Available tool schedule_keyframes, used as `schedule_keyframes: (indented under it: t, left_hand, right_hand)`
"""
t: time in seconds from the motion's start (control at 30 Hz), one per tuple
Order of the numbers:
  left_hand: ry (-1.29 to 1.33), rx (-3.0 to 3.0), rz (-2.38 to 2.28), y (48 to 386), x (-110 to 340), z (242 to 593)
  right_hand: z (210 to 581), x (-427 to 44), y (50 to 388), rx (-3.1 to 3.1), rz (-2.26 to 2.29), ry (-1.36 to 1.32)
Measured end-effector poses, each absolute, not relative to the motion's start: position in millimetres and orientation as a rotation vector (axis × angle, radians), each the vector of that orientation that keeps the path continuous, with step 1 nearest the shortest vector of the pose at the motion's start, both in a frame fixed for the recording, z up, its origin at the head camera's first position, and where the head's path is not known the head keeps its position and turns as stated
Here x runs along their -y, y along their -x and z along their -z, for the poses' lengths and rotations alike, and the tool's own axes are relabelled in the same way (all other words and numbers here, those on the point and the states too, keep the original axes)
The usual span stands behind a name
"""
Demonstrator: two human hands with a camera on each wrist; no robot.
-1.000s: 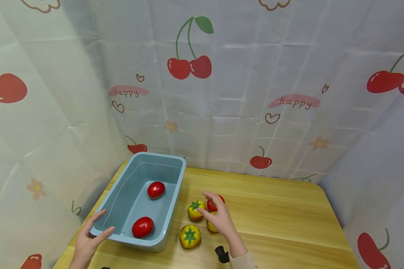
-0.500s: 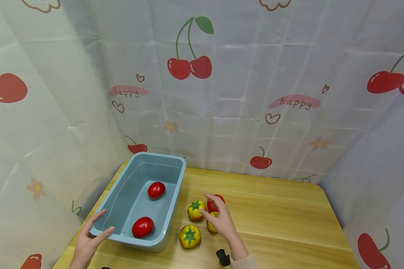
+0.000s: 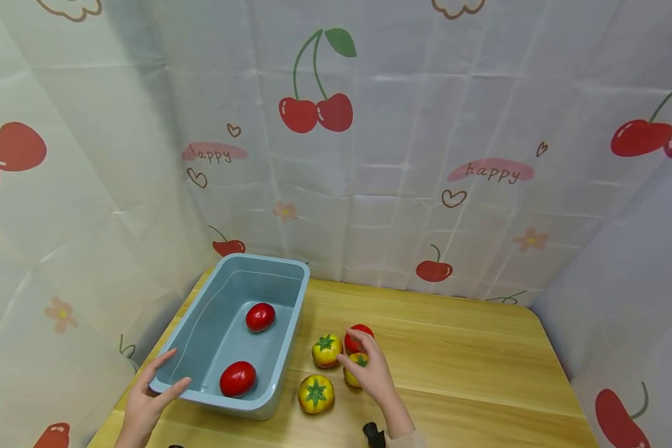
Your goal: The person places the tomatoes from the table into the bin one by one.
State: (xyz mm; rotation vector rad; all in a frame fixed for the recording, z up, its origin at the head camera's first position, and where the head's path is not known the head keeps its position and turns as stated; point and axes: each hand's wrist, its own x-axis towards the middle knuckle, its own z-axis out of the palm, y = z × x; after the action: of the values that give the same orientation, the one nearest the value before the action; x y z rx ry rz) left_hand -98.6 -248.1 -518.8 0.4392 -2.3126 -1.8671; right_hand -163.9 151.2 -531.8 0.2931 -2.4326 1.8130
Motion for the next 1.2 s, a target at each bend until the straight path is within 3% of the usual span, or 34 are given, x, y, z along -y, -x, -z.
schedule_keyframes:
  t: [0.33,0.7,1.2]
  left_hand:
    - [-0.457,2.315,1.870,99,248,518]
    - [-0.423,2.295,1.872,99,249,521]
    - [-0.443,2.316,1.903,100,249,519]
  right_hand:
    - [514,-149,153,2.466,-1.804,-0.208]
    - [562,-157,165,2.467,-1.746,-0.160]
    - [582,-165,163,2.502,-1.694,-0.081]
